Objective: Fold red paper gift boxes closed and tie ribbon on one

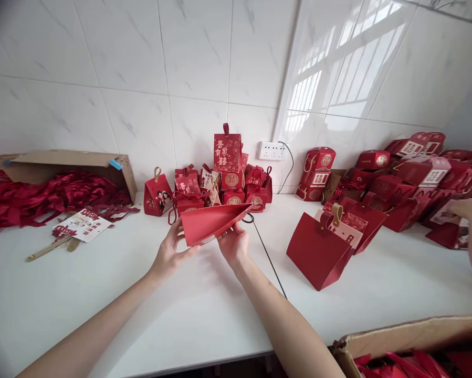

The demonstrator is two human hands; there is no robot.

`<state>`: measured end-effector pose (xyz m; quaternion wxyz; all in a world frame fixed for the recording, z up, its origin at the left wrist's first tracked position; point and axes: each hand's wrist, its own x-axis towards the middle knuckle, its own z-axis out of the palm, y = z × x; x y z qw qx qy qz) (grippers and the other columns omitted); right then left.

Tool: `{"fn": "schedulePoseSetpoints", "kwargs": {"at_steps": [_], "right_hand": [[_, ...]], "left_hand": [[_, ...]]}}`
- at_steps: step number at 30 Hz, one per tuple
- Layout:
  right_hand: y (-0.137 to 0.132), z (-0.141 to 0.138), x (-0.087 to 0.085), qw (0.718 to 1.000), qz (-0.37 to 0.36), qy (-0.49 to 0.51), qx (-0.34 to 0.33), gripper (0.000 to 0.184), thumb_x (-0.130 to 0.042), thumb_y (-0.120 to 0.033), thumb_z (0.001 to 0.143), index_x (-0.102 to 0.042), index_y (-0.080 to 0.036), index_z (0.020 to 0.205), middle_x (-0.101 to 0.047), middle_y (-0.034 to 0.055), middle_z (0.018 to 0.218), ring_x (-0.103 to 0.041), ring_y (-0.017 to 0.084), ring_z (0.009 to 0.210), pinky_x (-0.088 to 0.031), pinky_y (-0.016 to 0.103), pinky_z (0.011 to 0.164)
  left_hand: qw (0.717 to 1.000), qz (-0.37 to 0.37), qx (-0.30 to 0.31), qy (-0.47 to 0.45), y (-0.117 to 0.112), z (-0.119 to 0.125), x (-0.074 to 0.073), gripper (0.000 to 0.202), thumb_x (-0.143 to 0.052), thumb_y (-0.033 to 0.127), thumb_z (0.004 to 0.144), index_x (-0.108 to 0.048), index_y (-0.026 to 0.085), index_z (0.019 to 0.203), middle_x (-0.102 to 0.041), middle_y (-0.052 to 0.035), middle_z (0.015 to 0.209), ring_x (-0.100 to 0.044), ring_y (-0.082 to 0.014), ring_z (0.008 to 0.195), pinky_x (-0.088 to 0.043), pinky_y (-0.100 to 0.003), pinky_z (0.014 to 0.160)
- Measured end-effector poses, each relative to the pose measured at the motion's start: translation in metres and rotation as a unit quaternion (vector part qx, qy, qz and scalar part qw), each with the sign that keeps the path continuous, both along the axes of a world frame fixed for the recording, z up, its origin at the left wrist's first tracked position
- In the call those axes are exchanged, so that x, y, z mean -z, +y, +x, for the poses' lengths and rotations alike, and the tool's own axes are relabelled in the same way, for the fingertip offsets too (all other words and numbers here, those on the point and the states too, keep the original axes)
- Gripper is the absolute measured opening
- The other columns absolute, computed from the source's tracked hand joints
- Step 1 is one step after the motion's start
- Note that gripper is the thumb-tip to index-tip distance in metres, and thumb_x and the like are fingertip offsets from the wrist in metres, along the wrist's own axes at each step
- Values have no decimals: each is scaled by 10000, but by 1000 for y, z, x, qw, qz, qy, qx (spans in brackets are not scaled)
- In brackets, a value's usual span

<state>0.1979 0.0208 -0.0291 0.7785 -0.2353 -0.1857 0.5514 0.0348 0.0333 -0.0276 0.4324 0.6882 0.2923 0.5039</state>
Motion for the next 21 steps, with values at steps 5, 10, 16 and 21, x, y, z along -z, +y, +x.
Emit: {"fn": "schedulePoseSetpoints", "kwargs": {"at_steps": [5, 10, 16, 21], "right_hand": [[-3, 1, -5, 1000, -11, 8, 7, 72, -493, -224, 737, -554, -252, 711, -633, -6, 714, -593, 158, 660, -518, 320, 668], [-6, -4, -8, 996, -91, 26, 4, 121, -474, -262, 773, -574, -235, 711, -633, -2, 681, -584, 158, 629, -508, 292, 603], [-9, -11, -7, 990, -125, -42, -45, 218, -487, -385, 823, -612, -207, 809, -686, 22, 767, -633, 191, 688, -511, 312, 651], [-12, -13, -7, 992, -66, -93, -55, 307, -460, -448, 841, -628, -215, 949, -714, 23, 908, -659, 227, 807, -517, 330, 686]], "left_hand": [[1000, 6, -10, -3, -2, 4, 3, 808, -739, 363, 639, -351, 250, 1339, -529, -106, 1254, -530, -262, 1114, -425, -378, 905], [996, 29, -86, -7, 1, 4, 5, 754, -741, 435, 626, -405, 238, 1271, -544, -88, 1193, -513, -253, 1081, -385, -366, 907], [995, -36, 1, -91, -2, 5, 6, 672, -785, 448, 595, -461, 212, 1134, -597, -83, 1105, -580, -239, 1003, -455, -336, 851], [980, -89, 97, -149, -8, 8, -4, 650, -793, 456, 589, -516, 169, 1101, -655, -106, 1078, -604, -275, 1040, -495, -355, 868]]}}
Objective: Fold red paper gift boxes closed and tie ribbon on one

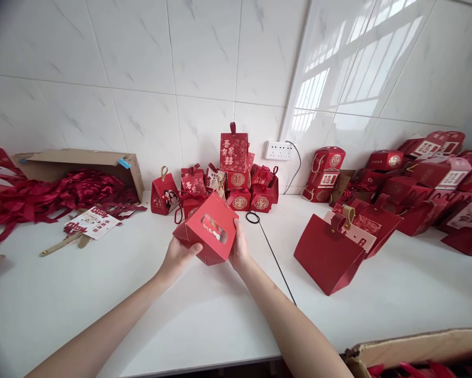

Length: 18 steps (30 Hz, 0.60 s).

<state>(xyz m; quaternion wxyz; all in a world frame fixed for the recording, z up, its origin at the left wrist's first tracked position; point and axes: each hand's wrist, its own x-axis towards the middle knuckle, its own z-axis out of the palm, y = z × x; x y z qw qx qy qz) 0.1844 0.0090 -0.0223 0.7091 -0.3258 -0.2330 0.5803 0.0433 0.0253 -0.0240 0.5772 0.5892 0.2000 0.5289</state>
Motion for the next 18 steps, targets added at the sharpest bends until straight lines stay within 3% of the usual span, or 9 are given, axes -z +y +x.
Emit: {"fn": "schedulePoseSetpoints", "kwargs": {"at_steps": [4, 8, 13, 15, 18], "right_hand": [[2, 2, 3, 999, 31, -32, 24, 351, -494, -513, 818, -627, -241, 995, -705, 8, 956, -649, 216, 822, -500, 296, 633], [3, 3, 6, 997, 37, -41, 47, 408, -530, -585, 785, -628, -264, 1015, -693, 4, 976, -635, 199, 817, -494, 278, 640], [0, 5, 3, 990, 67, -46, 118, 366, -573, -572, 771, -645, -271, 966, -679, -4, 991, -613, 165, 823, -489, 252, 660], [-1, 5, 1, 986, 86, -52, 137, 345, -576, -565, 775, -651, -260, 918, -674, -3, 992, -605, 159, 835, -490, 250, 678], [-1, 5, -1, 983, 101, -61, 143, 332, -582, -556, 778, -651, -252, 892, -667, 0, 998, -599, 160, 866, -489, 250, 690]], "left_hand": [[999, -31, -9, -15, -1, 1, -3, 656, -770, 524, 583, -573, 148, 1083, -661, -128, 1096, -591, -307, 1078, -493, -383, 896], [997, -68, -24, -32, 3, 0, 0, 720, -745, 549, 603, -522, 168, 1172, -621, -129, 1173, -558, -306, 1136, -509, -383, 883], [994, -99, -43, -22, 9, 0, 5, 647, -713, 528, 649, -492, 192, 1155, -648, -90, 1039, -651, -251, 898, -553, -367, 702], [993, -103, -42, -24, 10, 0, 5, 633, -697, 523, 667, -480, 196, 1164, -654, -68, 983, -662, -225, 829, -551, -375, 712], [994, -105, -30, -28, 9, -1, 4, 619, -651, 546, 705, -466, 205, 1187, -635, -64, 1043, -660, -207, 848, -545, -352, 740]]}}
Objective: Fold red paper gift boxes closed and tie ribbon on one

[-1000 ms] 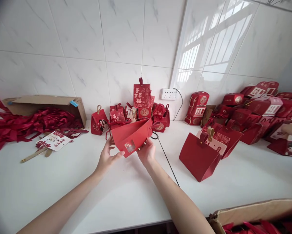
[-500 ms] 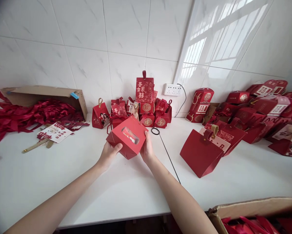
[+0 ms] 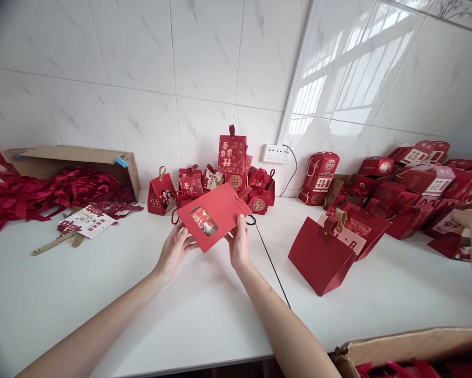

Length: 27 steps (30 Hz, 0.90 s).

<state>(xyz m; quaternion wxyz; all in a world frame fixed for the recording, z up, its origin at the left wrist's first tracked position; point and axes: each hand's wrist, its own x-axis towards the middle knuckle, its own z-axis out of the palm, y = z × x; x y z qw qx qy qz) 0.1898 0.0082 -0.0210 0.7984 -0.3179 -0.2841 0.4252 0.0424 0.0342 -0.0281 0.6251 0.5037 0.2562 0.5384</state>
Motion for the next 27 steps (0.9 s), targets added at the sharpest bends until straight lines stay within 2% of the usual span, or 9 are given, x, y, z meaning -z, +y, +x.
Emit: {"fn": "schedulePoseSetpoints", "kwargs": {"at_steps": [5, 10, 12, 15, 17, 19, 21, 24, 27], "right_hand": [[1, 1, 1, 1000, 20, -17, 7, 313, -613, -525, 770, -644, -250, 916, -652, 0, 1016, -590, 159, 890, -484, 256, 727], [2, 4, 2, 999, 35, 17, 6, 312, -623, -515, 742, -629, -229, 868, -653, 7, 1019, -573, 182, 985, -474, 281, 793], [2, 4, 1, 999, 30, 32, 2, 320, -622, -503, 731, -629, -229, 896, -657, 13, 1041, -568, 200, 1014, -473, 300, 800], [2, 5, 0, 999, 17, 43, 2, 320, -619, -485, 729, -633, -226, 917, -659, 12, 1055, -579, 197, 983, -480, 290, 769], [1, 5, 0, 999, 9, 33, 3, 309, -613, -494, 735, -631, -217, 869, -667, 13, 1021, -594, 185, 924, -486, 270, 727], [0, 4, -1, 1000, 2, 1, -1, 315, -608, -511, 741, -616, -207, 822, -676, 12, 954, -607, 169, 838, -488, 250, 668], [0, 2, -2, 1000, -20, -16, -12, 314, -604, -516, 742, -592, -204, 769, -669, -7, 795, -590, 135, 665, -464, 221, 547], [3, 2, -1, 992, -97, 31, -72, 330, -541, -505, 768, -507, -205, 636, -502, -66, 474, -366, 67, 362, -318, 180, 349], [8, 6, 1, 972, -167, 89, -141, 363, -499, -464, 787, -411, -204, 550, -335, -96, 353, -209, 41, 292, -255, 156, 305]], "left_hand": [[1000, -11, 23, -17, 0, 0, 1, 588, -615, 570, 725, -457, 229, 1176, -599, -78, 1181, -637, -217, 960, -522, -348, 805], [999, 45, 2, -26, 0, -1, 1, 577, -692, 440, 705, -449, 252, 1194, -551, -78, 1263, -532, -261, 1158, -490, -384, 892], [997, 65, -5, -29, -2, -3, -1, 619, -721, 380, 682, -441, 262, 1221, -556, -75, 1259, -518, -269, 1176, -470, -397, 923], [997, 65, 0, -32, -5, -4, -4, 660, -739, 357, 660, -428, 273, 1236, -587, -68, 1214, -554, -258, 1134, -471, -386, 923], [998, 54, -3, -26, -5, -4, -4, 681, -755, 391, 639, -424, 267, 1221, -597, -73, 1195, -582, -257, 1094, -503, -372, 874], [1000, 18, -8, -7, -5, -4, -3, 689, -742, 491, 627, -422, 248, 1187, -617, -86, 1150, -633, -262, 999, -546, -367, 772], [999, -32, -7, 16, -4, -4, -2, 687, -675, 616, 633, -430, 229, 1145, -647, -91, 1067, -678, -255, 850, -564, -348, 639], [997, -70, 10, 21, -5, -5, -4, 628, -567, 695, 670, -494, 187, 1031, -683, -88, 898, -684, -227, 653, -535, -302, 499], [998, -65, 21, 12, -7, -6, -9, 488, -609, 606, 694, -533, 157, 870, -679, -64, 756, -650, -195, 519, -491, -263, 428]]}}
